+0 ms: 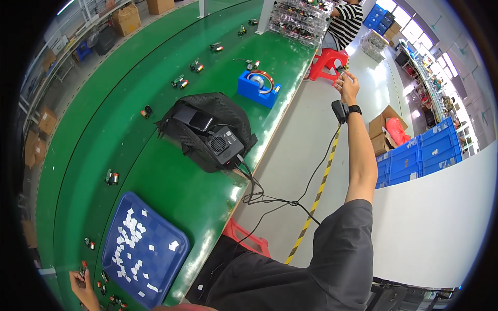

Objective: The person picks up a battery and a circuit board, fits them together, and applies a small white sticker to the assembly. After completing the unit, the person places it on the green workbench and repeats the process.

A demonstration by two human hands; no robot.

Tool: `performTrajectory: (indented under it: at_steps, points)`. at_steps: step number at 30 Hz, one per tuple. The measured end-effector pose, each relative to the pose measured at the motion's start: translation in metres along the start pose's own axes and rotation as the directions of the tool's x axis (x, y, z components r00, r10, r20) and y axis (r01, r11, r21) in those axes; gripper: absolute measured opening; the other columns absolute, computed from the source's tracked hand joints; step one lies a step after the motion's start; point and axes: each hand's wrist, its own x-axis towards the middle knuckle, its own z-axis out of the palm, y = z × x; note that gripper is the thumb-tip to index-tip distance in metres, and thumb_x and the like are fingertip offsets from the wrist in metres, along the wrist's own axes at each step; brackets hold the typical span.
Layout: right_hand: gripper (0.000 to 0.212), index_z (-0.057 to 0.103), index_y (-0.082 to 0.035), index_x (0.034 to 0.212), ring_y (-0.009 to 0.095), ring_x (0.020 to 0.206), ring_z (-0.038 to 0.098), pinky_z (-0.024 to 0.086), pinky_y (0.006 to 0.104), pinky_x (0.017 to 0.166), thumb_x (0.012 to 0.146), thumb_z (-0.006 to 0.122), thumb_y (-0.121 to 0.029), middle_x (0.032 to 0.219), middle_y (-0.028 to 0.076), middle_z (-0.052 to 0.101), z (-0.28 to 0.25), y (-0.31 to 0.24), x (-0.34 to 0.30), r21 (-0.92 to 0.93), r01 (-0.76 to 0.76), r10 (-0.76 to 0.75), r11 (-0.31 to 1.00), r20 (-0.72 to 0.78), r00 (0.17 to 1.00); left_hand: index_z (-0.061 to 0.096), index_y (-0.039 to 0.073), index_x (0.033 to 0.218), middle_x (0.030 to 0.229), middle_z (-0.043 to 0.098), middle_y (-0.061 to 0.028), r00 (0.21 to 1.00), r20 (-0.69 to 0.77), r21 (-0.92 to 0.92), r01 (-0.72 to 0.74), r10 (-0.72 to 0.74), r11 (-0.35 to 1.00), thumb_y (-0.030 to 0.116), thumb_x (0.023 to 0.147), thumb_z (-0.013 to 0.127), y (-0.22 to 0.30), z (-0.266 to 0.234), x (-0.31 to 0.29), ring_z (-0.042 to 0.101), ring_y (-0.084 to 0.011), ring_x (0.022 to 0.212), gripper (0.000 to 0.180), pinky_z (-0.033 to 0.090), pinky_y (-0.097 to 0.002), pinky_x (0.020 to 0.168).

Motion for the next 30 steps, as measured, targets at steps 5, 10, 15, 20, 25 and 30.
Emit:
performTrajectory:
  at_steps: [5, 10, 15, 20, 25, 30]
  points:
    - [0.035, 0.051, -0.006, 0.126, 0.017, 0.078, 0.066, 0.057, 0.0316, 0.066, 0.096, 0.065, -0.018, 0.099, 0.01, 0.065, 0.002, 0.007, 0.001, 0.008, -0.029, 0.029, 1.0, -0.03, 0.999, 0.05, 0.003, 0.076, 0.07, 0.053, -0.0063, 1.0, 0.003, -0.008, -0.018, 0.018, 1.0, 0.01, 0.091, 0.076, -0.001, 0.002, -0.001, 0.048, -0.0193, 0.064, 0.03, 0.05, -0.0309, 0.065]
    - [0.037, 0.05, -0.004, 0.127, 0.018, 0.08, 0.066, 0.058, 0.0331, 0.068, 0.096, 0.065, -0.018, 0.1, 0.01, 0.065, 0.012, 0.02, 0.007, 0.064, -0.063, 0.061, 0.996, 0.044, 0.997, 0.045, 0.004, 0.079, 0.074, 0.045, -0.0043, 0.999, 0.007, -0.077, 0.046, -0.045, 0.996, 0.005, 0.091, 0.072, -0.033, 0.005, -0.011, 0.043, -0.0155, 0.066, 0.029, 0.044, -0.0282, 0.065]
    - [0.035, 0.05, -0.003, 0.124, 0.02, 0.077, 0.067, 0.059, 0.0339, 0.064, 0.096, 0.064, -0.017, 0.098, 0.011, 0.065, -0.032, 0.016, 0.041, 0.069, -0.024, 0.02, 0.997, 0.055, 0.998, 0.037, 0.005, 0.083, 0.082, 0.032, -0.0007, 0.982, 0.014, -0.3, 0.186, -0.191, 0.936, -0.002, 0.093, 0.064, -0.057, 0.02, -0.025, 0.032, -0.0093, 0.072, 0.03, 0.031, -0.0232, 0.064]
    - [0.03, 0.05, -0.004, 0.121, 0.021, 0.071, 0.067, 0.061, 0.0337, 0.059, 0.096, 0.063, -0.015, 0.094, 0.012, 0.066, -0.032, 0.017, 0.041, 0.093, -0.041, 0.04, 0.995, 0.006, 0.999, 0.036, 0.005, 0.083, 0.083, 0.031, -0.0009, 0.949, 0.075, -0.302, 0.316, -0.308, 0.9, -0.002, 0.094, 0.063, -0.047, 0.013, -0.032, 0.032, -0.0096, 0.074, 0.03, 0.031, -0.0224, 0.065]
    - [0.022, 0.053, -0.001, 0.112, 0.019, 0.071, 0.067, 0.061, 0.032, 0.062, 0.096, 0.063, -0.013, 0.091, 0.011, 0.066, -0.033, 0.025, 0.051, 0.151, -0.065, 0.066, 0.986, -0.001, 0.998, 0.036, 0.005, 0.083, 0.084, 0.031, -0.0007, 0.968, 0.017, -0.329, 0.241, -0.25, 0.913, -0.002, 0.095, 0.062, -0.061, 0.017, -0.042, 0.032, -0.0093, 0.075, 0.03, 0.032, -0.0218, 0.066]
    - [0.013, 0.058, 0.003, 0.101, 0.017, 0.073, 0.067, 0.061, 0.0286, 0.069, 0.096, 0.059, -0.009, 0.086, 0.009, 0.066, -0.046, 0.024, 0.09, 0.333, -0.265, 0.24, 0.905, 0.117, 0.964, 0.037, 0.005, 0.085, 0.085, 0.032, -0.0007, 0.968, 0.036, -0.314, 0.249, -0.25, 0.916, 0.0, 0.096, 0.062, -0.071, 0.015, -0.041, 0.033, -0.0091, 0.076, 0.028, 0.033, -0.0221, 0.068]
